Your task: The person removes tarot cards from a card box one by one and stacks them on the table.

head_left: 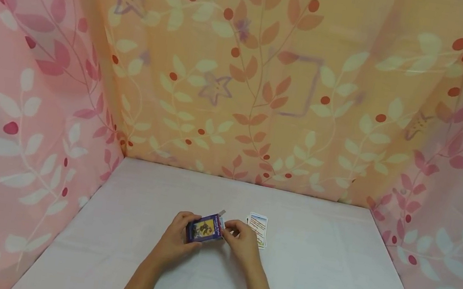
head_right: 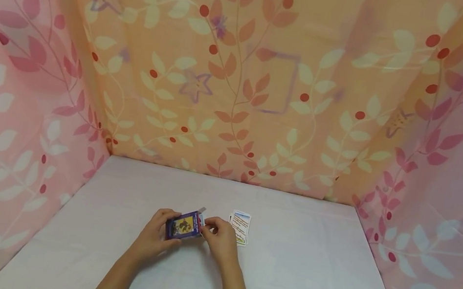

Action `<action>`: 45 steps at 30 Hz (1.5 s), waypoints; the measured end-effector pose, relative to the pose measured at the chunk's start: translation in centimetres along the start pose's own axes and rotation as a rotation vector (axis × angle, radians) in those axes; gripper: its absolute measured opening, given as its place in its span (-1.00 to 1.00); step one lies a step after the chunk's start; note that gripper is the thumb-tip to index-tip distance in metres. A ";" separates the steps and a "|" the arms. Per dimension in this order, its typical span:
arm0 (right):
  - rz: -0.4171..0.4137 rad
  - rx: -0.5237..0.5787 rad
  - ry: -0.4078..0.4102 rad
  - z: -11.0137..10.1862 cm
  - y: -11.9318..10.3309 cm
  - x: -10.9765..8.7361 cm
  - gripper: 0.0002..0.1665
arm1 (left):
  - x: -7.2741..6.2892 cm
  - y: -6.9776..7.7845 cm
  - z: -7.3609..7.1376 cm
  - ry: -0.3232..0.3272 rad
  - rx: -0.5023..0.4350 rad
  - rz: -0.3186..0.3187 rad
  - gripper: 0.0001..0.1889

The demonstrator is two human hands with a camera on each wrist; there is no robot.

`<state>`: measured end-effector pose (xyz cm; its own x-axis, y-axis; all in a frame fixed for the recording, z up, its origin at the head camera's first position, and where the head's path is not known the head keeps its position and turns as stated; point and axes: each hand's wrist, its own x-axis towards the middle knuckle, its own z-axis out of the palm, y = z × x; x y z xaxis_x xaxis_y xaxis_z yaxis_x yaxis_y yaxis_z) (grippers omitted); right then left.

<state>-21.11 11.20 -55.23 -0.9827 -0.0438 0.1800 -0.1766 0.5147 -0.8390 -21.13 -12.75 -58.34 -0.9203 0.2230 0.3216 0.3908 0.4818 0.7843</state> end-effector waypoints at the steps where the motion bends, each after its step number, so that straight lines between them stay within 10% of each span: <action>1: 0.002 0.000 0.000 0.0 0.0 0.0 -0.83 | 0.0 0.0 0.0 0.002 0.001 -0.001 -0.19; 45: -0.010 0.038 0.181 -2.4 -0.8 0.1 -0.85 | -0.1 -0.4 -0.1 0.023 0.003 0.008 -0.20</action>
<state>-20.95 12.85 -53.24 -0.9554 0.1082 0.2747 -0.1912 0.4822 -0.8550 -21.20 -13.07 -58.59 -0.9172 0.2071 0.3405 0.3985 0.4825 0.7800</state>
